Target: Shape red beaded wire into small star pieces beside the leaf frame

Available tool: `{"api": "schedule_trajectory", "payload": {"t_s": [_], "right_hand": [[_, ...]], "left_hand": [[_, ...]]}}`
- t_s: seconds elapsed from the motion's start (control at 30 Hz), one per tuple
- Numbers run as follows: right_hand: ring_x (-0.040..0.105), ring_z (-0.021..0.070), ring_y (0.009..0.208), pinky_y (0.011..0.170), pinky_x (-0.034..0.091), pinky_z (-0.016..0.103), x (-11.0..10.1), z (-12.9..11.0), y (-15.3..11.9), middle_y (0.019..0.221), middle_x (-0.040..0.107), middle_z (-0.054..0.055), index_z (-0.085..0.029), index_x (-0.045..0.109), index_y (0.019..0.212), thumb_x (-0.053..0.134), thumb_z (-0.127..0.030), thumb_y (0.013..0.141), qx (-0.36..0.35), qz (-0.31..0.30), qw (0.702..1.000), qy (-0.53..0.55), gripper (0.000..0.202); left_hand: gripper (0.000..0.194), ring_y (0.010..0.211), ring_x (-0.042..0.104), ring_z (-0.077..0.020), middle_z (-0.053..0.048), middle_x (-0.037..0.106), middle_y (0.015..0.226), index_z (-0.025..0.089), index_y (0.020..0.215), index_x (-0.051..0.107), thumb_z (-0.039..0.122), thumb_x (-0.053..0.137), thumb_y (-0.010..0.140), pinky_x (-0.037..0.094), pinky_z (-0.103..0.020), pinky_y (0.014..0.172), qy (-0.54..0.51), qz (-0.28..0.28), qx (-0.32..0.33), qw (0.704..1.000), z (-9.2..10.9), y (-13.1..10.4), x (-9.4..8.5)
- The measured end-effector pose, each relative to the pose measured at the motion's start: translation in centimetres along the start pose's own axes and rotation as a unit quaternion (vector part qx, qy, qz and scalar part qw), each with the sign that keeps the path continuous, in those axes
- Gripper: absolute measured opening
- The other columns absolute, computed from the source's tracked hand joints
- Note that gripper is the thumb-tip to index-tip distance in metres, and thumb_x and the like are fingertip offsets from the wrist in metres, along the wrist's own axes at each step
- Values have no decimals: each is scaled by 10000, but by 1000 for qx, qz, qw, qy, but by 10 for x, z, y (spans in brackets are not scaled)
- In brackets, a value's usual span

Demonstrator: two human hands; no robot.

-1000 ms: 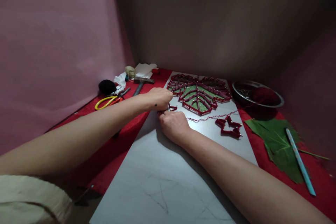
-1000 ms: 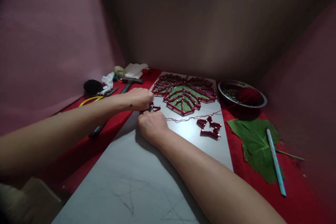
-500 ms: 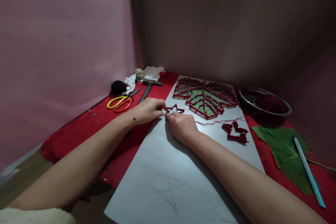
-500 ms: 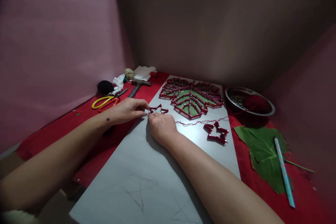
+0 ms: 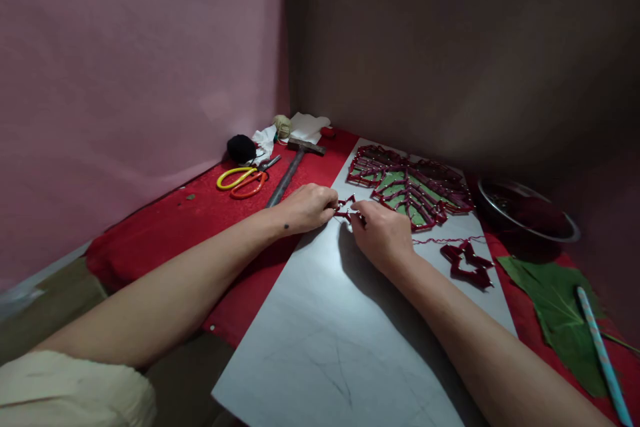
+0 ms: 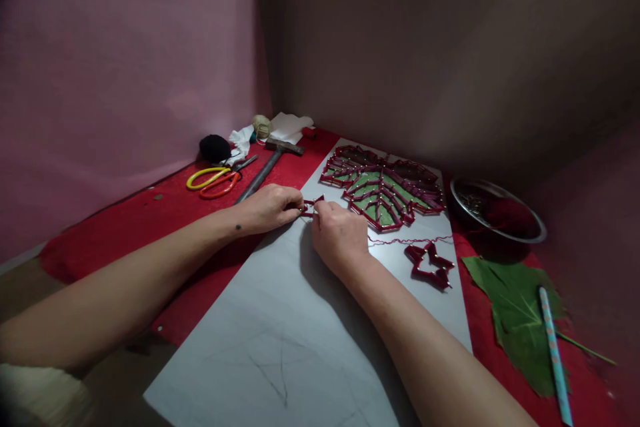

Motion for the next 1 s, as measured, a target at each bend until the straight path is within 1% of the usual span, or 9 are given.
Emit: {"api": "schedule_trajectory", "payload": {"t_s": [0.1, 0.23, 0.37, 0.47, 0.53, 0.6, 0.77, 0.9, 1.0], "right_hand": [[583, 144, 712, 574, 308, 254, -7, 4, 6, 836, 687, 29, -206, 675, 803, 440, -248, 837, 25, -9, 1000, 7, 240], [579, 142, 687, 595, 329, 250, -11, 6, 10, 785, 690, 22, -212, 681, 775, 474, -232, 797, 56, -21, 997, 42, 209], [563, 138, 637, 598, 345, 248, -11, 7, 12, 686, 672, 21, -213, 687, 750, 490, -226, 761, 87, -44, 993, 72, 198], [563, 142, 634, 593, 352, 249, -10, 8, 16, 664, 666, 26, -213, 694, 743, 496, -220, 740, 116, -64, 988, 83, 198], [572, 145, 649, 596, 362, 247, -10, 8, 20, 678, 673, 31, -212, 698, 750, 501, -210, 726, 135, -78, 983, 97, 198], [581, 149, 662, 604, 372, 246, -11, 7, 24, 691, 679, 33, -215, 700, 761, 505, -201, 715, 147, -87, 980, 100, 201], [603, 175, 723, 615, 384, 254, -9, 6, 30, 732, 689, 48, -227, 708, 788, 501, -197, 715, 141, -105, 983, 49, 222], [616, 216, 749, 600, 388, 288, -8, 0, 38, 801, 689, 98, -215, 705, 814, 482, -218, 755, 108, -156, 980, -52, 230], [625, 236, 760, 609, 399, 307, -11, -11, 45, 837, 681, 140, -182, 694, 856, 465, -199, 782, 77, -177, 974, -121, 241]], "left_hand": [[165, 700, 577, -150, -46, 661, 756, 166, 795, 638, 185, 477, 761, 388, -239, 626, 12, 5, -8, 1000, 0, 0, 2], [167, 700, 575, -146, -41, 660, 750, 169, 791, 640, 168, 477, 753, 388, -237, 632, 6, 9, 1, 1000, -1, 0, 2], [132, 675, 563, -135, -36, 651, 723, 158, 764, 637, 208, 515, 765, 377, -227, 612, -16, 6, -3, 1000, 0, 0, 1], [155, 646, 543, -129, -30, 632, 684, 158, 731, 627, 256, 520, 786, 358, -229, 593, -24, 31, -9, 999, -1, 0, 5], [170, 642, 535, -131, -27, 622, 680, 163, 733, 619, 286, 518, 793, 351, -235, 592, -19, 55, -9, 998, -1, 1, 9], [182, 638, 531, -132, -21, 615, 675, 171, 734, 613, 306, 512, 800, 343, -239, 586, -17, 67, -8, 998, -1, 1, 13], [189, 647, 537, -135, -14, 609, 671, 180, 713, 593, 293, 484, 817, 343, -243, 584, -25, 72, -16, 997, 3, 2, 16], [146, 698, 563, -165, -39, 629, 724, 182, 750, 587, 262, 478, 805, 372, -266, 618, -1, 69, -32, 997, 7, 1, 16], [132, 740, 581, -182, -56, 645, 777, 182, 790, 587, 207, 458, 790, 394, -278, 644, -2, 68, -40, 997, 7, 0, 17]]}}
Point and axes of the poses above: each hand's wrist, its own y-axis towards the middle knuckle, its own x-axis out of the palm, z = x × y, the point moved 1 cm from there along y, towards the middle knuckle
